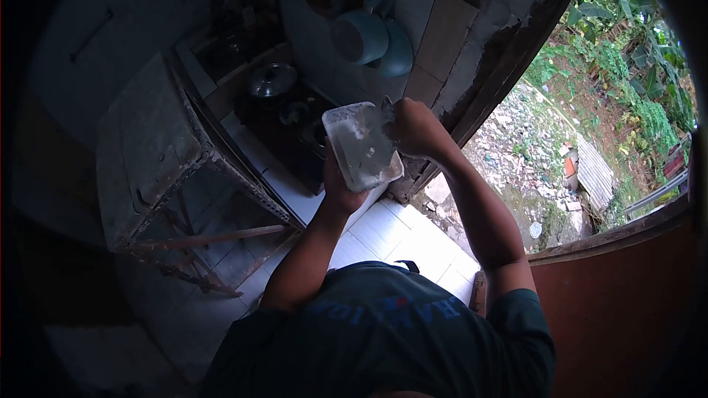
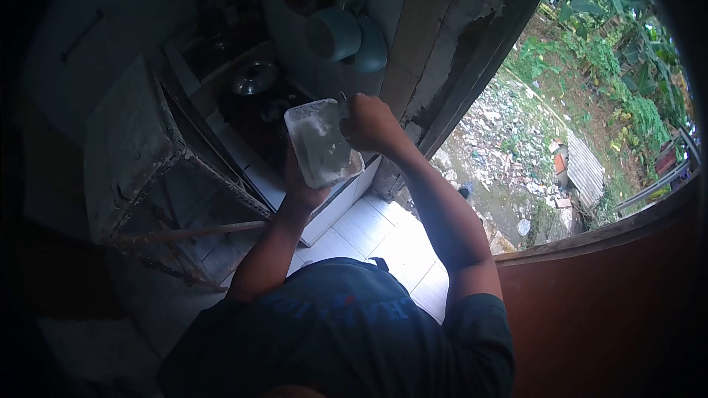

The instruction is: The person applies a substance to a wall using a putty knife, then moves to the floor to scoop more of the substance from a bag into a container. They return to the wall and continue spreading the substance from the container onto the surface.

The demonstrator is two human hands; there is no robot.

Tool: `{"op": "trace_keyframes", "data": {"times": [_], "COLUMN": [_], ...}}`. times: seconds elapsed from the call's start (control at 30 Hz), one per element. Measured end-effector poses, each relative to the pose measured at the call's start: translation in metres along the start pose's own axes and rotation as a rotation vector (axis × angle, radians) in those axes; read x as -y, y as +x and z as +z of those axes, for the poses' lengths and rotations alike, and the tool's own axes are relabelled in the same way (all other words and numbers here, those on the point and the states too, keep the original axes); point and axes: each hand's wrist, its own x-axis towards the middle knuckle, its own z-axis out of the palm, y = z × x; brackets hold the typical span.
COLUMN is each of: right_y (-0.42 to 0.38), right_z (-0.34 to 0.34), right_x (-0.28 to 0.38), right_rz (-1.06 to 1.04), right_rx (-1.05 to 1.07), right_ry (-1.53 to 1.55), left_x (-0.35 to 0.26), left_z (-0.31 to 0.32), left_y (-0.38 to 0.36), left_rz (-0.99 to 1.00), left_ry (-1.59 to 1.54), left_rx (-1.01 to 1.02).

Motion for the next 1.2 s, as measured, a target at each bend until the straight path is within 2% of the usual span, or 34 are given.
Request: {"op": "trace_keyframes", "data": {"times": [0.07,0.13,0.23,0.3,0.37,0.43,0.47,0.53,0.57,0.63,0.67,0.77,0.83,0.87,0.9,0.97,1.03,1.07,1.2], "right_y": [0.002,0.005,0.010,0.011,0.010,0.006,0.003,-0.002,-0.003,-0.005,-0.005,-0.010,-0.014,-0.017,-0.022,-0.034,-0.040,-0.041,-0.046], "right_z": [-0.003,0.001,0.013,0.015,0.019,0.023,0.024,0.022,0.023,0.025,0.025,0.015,0.001,-0.001,-0.004,-0.010,-0.011,-0.006,0.009], "right_x": [0.005,0.006,0.006,0.014,0.020,0.025,0.029,0.038,0.038,0.035,0.032,0.019,0.014,0.011,0.010,0.011,0.008,0.004,-0.007], "right_rz": [0.033,0.075,0.114,0.150,0.147,0.146,0.098,0.035,0.037,-0.045,-0.045,-0.075,-0.091,-0.147,-0.155,-0.144,-0.087,-0.057,-0.043], "right_rx": [0.005,0.010,0.051,0.140,0.122,0.106,0.119,0.154,0.155,0.209,0.212,0.145,0.094,0.040,0.038,-0.075,-0.036,-0.085,-0.223], "right_ry": [-0.031,-0.060,-0.058,-0.090,-0.080,-0.066,-0.063,-0.076,-0.074,-0.057,-0.055,0.002,0.126,0.151,0.145,0.212,0.182,0.214,0.290], "left_x": [0.002,0.007,0.009,0.010,0.010,0.011,0.011,0.011,0.010,0.004,0.000,-0.008,-0.012,-0.009,-0.012,-0.017,-0.018,-0.019,-0.021], "left_z": [0.006,0.016,0.028,0.019,0.008,0.000,0.001,0.002,-0.002,-0.013,-0.015,-0.012,-0.003,-0.001,-0.004,-0.011,-0.013,-0.008,0.004], "left_y": [-0.001,-0.006,-0.008,-0.005,-0.001,0.000,0.000,-0.001,0.001,0.009,0.010,0.010,0.009,0.006,0.008,0.014,0.014,0.012,0.005], "left_rz": [-0.034,0.190,0.284,0.226,0.168,0.286,0.281,0.148,0.146,-0.132,-0.132,-0.111,0.018,0.271,0.280,0.344,0.323,0.291,0.241], "left_ry": [-0.019,0.406,0.550,0.466,0.384,0.682,0.682,0.406,0.407,0.061,0.061,0.004,0.142,0.573,0.573,0.825,0.784,0.744,0.587], "left_rx": [-0.028,0.132,0.195,0.197,0.201,0.180,0.179,0.150,0.149,-0.133,-0.136,-0.060,0.074,0.169,0.172,0.140,0.089,0.038,0.062]}}
